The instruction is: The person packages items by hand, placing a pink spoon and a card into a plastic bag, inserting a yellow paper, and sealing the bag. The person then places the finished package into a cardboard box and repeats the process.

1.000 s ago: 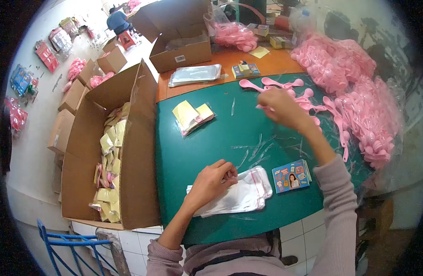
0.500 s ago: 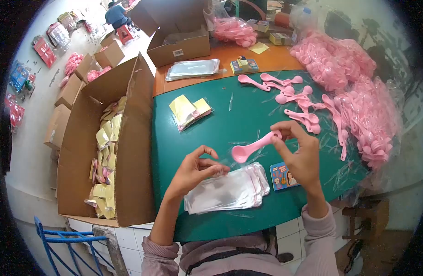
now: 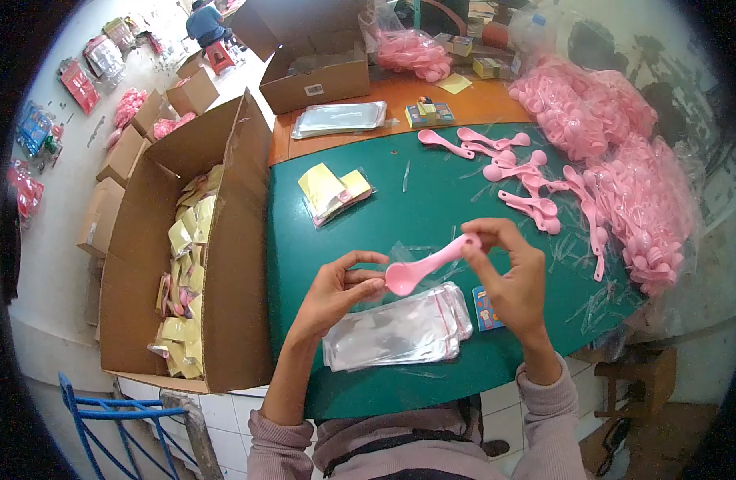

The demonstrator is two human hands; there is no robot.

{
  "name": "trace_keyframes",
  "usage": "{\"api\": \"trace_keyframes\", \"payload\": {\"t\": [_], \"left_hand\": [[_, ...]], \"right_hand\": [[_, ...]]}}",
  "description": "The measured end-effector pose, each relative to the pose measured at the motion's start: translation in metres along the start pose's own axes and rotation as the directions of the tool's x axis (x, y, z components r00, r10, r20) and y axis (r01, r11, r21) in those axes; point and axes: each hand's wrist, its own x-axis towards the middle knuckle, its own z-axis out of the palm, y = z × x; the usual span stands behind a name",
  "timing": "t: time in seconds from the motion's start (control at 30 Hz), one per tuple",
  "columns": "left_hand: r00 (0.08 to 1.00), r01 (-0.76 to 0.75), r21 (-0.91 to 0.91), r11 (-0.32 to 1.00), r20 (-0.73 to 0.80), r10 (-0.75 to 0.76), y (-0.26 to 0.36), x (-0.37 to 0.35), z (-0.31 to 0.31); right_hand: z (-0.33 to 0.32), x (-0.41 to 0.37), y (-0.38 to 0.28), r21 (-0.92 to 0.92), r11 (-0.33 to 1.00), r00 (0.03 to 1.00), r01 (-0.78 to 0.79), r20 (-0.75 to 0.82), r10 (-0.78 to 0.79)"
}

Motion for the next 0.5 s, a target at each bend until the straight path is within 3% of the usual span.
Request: {"api": "trace_keyframes", "payload": {"t": [0.1,0.17,0.3,0.37,0.4,0.43,0.5], "left_hand": [[0.998,-0.036,0.037,0.999,0.052,0.034,-0.002,0.000,0.002],[0.988,-0.131,0.241,0.962,0.109,0.108,-0.004,-0.001,0.004],[0.962,-0.069,0.228,0.971,0.274,0.004,-0.005,-0.003,0.000],[0.957,-0.086,0.014,0.996,0.279,0.079,0.006,-0.010,0.009],[0.954,-0.084,0.011,0.996,0.288,0.078,0.008,-0.011,0.012],[0.957,-0.112,0.017,0.994,0.270,0.103,0.009,-0.012,0.013],[0.957,-0.140,0.018,0.990,0.259,0.131,0.015,-0.015,0.014]], "right_hand": [[0.007,-0.001,-0.001,-0.007,0.999,0.992,-0.036,0.125,0.037],[0.011,0.000,-0.003,0.063,0.995,0.983,-0.078,0.171,0.067],[0.009,0.003,-0.010,0.033,0.995,0.979,-0.092,0.186,0.085],[0.003,0.006,-0.012,-0.049,0.968,0.851,0.247,0.489,-0.193],[0.002,0.003,-0.009,-0.012,0.973,0.767,0.232,0.617,-0.176],[-0.004,0.003,-0.011,-0.020,0.974,0.772,0.228,0.614,-0.168],[-0.028,0.013,-0.024,-0.007,0.861,0.555,0.508,0.768,-0.321]]}}
